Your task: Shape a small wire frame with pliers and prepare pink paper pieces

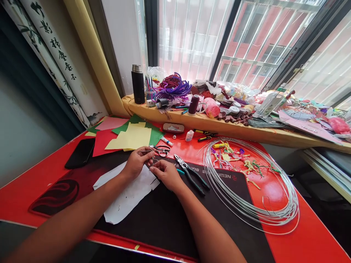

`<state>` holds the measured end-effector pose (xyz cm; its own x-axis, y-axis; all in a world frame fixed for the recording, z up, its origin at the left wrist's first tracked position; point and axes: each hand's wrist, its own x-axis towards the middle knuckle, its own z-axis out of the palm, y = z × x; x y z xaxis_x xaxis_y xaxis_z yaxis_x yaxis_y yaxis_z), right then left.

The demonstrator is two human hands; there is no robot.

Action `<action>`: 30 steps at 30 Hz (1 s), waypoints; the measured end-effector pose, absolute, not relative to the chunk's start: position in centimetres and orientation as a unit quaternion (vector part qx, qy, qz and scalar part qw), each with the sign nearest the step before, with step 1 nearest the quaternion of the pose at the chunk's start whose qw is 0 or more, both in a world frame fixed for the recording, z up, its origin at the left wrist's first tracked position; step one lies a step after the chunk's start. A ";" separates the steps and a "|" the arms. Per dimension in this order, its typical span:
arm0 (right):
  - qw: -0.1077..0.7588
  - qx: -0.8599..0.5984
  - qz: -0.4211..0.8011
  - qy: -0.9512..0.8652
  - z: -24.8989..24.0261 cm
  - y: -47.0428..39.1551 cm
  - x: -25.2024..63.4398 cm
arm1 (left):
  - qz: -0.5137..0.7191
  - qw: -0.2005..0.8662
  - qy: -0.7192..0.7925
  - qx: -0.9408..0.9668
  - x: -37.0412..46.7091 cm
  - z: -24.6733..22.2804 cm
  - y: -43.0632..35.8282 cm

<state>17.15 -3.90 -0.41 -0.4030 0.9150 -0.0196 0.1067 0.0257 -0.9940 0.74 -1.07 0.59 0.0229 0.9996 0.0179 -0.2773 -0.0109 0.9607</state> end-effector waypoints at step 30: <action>0.367 -0.407 0.559 -0.622 -0.1 -4.3 17.1 | 0.477 0.484 0.442 0.586 -3.0 2.9 -0.1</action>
<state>17.09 -4.33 -0.11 -0.3992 0.9168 0.0016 0.0971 0.0440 -0.9943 -3.03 -0.13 2.87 0.1555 0.9792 0.1304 0.0557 -0.1405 0.9885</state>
